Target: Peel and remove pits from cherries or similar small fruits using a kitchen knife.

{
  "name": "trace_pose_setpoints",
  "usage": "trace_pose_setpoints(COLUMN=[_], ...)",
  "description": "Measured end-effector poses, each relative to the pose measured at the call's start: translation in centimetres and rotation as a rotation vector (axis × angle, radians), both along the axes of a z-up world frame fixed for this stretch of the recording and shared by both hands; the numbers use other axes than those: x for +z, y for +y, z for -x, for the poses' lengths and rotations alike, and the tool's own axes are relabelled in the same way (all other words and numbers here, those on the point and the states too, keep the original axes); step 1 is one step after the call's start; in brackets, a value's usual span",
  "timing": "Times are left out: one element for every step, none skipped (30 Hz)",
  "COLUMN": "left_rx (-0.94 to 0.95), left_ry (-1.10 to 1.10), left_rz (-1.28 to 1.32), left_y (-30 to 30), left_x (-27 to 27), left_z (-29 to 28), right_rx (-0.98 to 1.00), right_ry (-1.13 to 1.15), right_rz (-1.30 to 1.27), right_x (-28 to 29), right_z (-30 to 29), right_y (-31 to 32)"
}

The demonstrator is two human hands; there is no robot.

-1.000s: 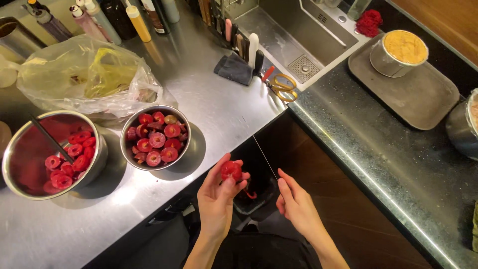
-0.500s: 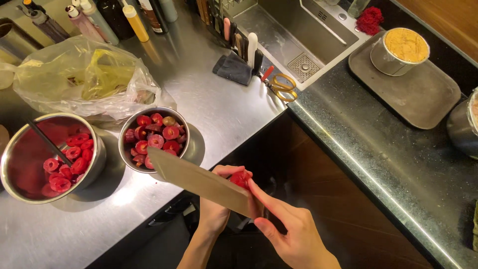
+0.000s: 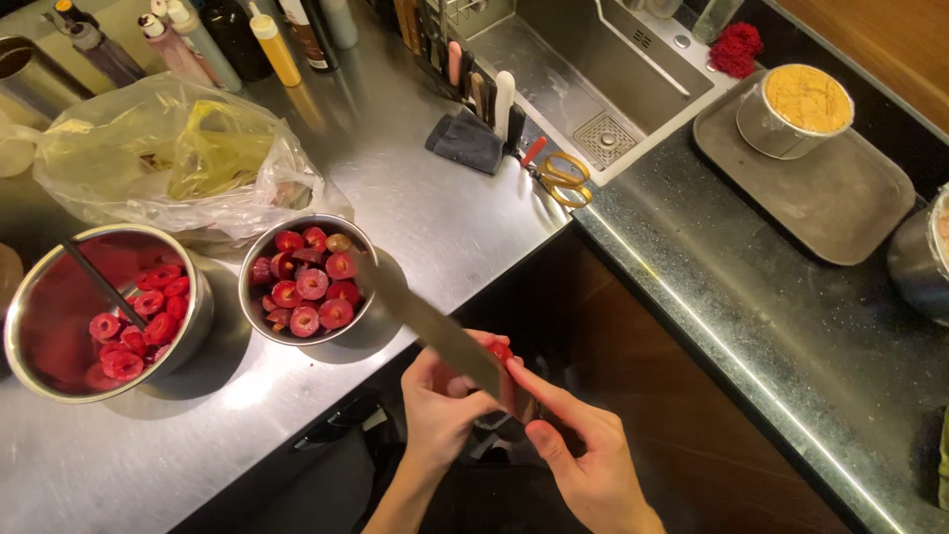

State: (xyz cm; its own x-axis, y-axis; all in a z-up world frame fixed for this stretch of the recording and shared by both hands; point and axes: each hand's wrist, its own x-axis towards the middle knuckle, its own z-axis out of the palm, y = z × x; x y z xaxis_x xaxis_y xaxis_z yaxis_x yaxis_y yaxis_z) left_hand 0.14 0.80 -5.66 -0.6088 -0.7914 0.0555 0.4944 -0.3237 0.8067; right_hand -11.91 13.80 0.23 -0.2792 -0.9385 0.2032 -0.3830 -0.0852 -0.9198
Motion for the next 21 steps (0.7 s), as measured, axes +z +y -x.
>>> trace_pose_setpoints(left_rx=[0.033,0.065,0.077,0.132,0.186,0.197,0.195,0.193,0.211,0.195,0.185,0.210,0.232,0.253,0.278,0.316,0.348,0.368,0.384,0.399,0.407], left_ry=[0.036,0.073,0.075,0.088,0.101,0.102,0.115,0.129,0.130,0.096,0.060,0.060,-0.027,-0.113,-0.113,-0.117,-0.124,-0.127,-0.236,-0.345,-0.345], left_rz=[0.028,0.056,0.055,0.129,0.203,0.203,0.156,0.109,0.114,0.035,-0.041,-0.034,-0.088,-0.145,-0.142,-0.077,-0.016,-0.017,0.024,0.063,0.063], left_y=[0.3,0.5,0.6,0.7,0.7,0.6,0.3,0.0,-0.6,-1.3,-2.0,-3.0,-4.0,-5.0,-6.0,-7.0,-7.9,-9.3,-10.7,-12.0,-13.4], left_x=[-0.2,-0.4,-0.7,-0.9,-1.1,-1.1,-1.1,-1.1,-1.1,-1.0,-1.0,-1.1,-1.0,-1.1,-1.6,-2.1,-2.6,-2.1,-1.7,-1.2,-1.3], left_z=[0.3,0.6,0.7,0.9,0.9,0.6,0.2,-0.2,-1.1,-2.1,-3.3,-4.3,-5.5,-6.7,-7.9,-9.2,-10.5,-11.8,-13.0,-14.2,-15.8], right_rx=[-0.047,-0.094,-0.083,-0.169,-0.256,-0.245,-0.353,-0.461,-0.443,-0.505,-0.558,-0.532,-0.602,-0.670,-0.645,-0.735,-0.817,-0.797,-0.807,-0.814,-0.807], right_ry=[-0.173,-0.347,-0.344,-0.539,-0.733,-0.730,-0.747,-0.762,-0.760,-0.755,-0.747,-0.745,-0.630,-0.508,-0.503,-0.212,0.085,0.089,0.242,0.392,0.393], right_rz=[-0.003,-0.007,-0.010,-0.023,-0.037,-0.041,-0.079,-0.116,-0.119,-0.235,-0.353,-0.357,-0.485,-0.609,-0.611,-0.648,-0.669,-0.669,-0.603,-0.533,-0.530], right_x=[-1.2,-2.3,-2.6,-2.9,-3.3,-3.2,-3.1,-3.1,-4.5,-5.8,-7.3,-9.1,-10.8,-12.6,-15.1,-17.7,-20.1,-20.3,-20.5,-20.7,-20.4], right_z=[-0.4,-0.9,-1.0,-1.1,-1.2,-0.8,-0.3,0.1,1.0,1.8,2.6,2.9,3.3,3.6,4.2,4.8,5.3,4.9,4.6,4.3,3.7], right_y=[0.2,0.4,0.1,-0.2,-0.6,-1.0,-1.6,-2.3,-2.0,-1.8,-2.0,-2.1,-2.3,-2.5,-2.6,-2.7,-2.6,-3.4,-4.0,-4.6,-5.1])
